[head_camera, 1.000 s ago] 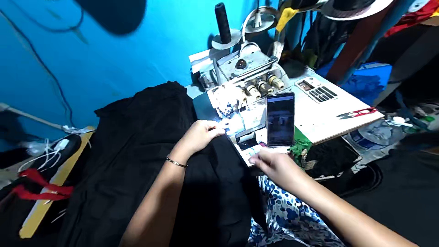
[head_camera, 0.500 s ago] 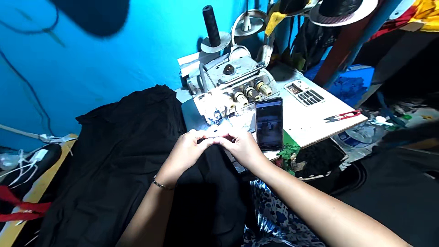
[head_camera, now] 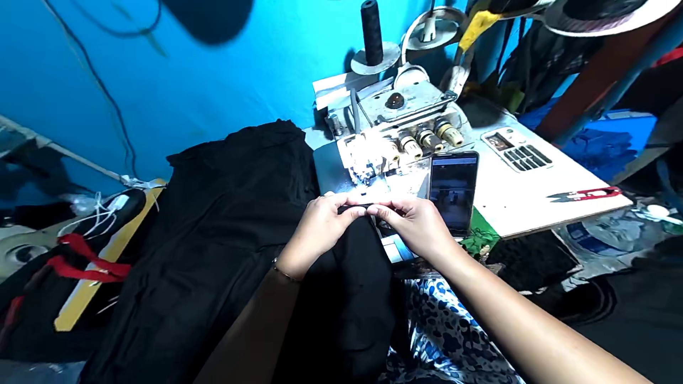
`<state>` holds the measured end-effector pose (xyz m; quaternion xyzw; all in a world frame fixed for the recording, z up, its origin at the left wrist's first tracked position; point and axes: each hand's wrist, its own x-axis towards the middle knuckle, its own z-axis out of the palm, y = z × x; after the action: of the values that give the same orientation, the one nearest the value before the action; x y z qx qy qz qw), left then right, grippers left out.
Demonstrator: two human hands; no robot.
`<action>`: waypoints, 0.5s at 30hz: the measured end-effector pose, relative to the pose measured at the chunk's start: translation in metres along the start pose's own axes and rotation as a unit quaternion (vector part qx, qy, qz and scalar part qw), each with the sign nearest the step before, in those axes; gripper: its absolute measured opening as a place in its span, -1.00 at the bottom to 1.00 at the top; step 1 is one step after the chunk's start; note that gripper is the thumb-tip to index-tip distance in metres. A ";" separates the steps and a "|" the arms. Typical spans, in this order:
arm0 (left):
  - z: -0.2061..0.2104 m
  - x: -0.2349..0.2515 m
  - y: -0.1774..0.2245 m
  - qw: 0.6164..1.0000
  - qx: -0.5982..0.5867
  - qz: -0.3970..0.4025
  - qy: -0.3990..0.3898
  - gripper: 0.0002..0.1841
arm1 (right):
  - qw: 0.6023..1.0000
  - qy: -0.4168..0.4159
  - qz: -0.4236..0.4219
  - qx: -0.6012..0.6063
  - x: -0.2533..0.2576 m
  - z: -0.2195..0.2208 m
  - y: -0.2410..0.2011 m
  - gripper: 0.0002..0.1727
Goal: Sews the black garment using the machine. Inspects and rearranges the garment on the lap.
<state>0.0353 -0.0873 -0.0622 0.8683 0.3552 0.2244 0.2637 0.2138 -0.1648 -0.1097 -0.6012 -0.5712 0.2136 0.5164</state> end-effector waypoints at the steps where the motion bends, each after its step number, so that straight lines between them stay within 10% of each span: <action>1: 0.000 0.000 0.000 1.000 -0.004 -0.004 -0.003 -0.88 | 1.000 0.006 -0.011 -0.002 -0.001 0.001 0.001 -0.84; 15: -0.002 -0.002 -0.002 1.000 -0.006 0.003 0.008 -0.83 | 0.997 -0.018 0.046 0.057 0.009 -0.004 0.001 -0.81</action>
<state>0.0323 -0.0869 -0.0622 0.8661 0.3532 0.2339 0.2653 0.2203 -0.1576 -0.1060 -0.5928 -0.5388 0.2799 0.5292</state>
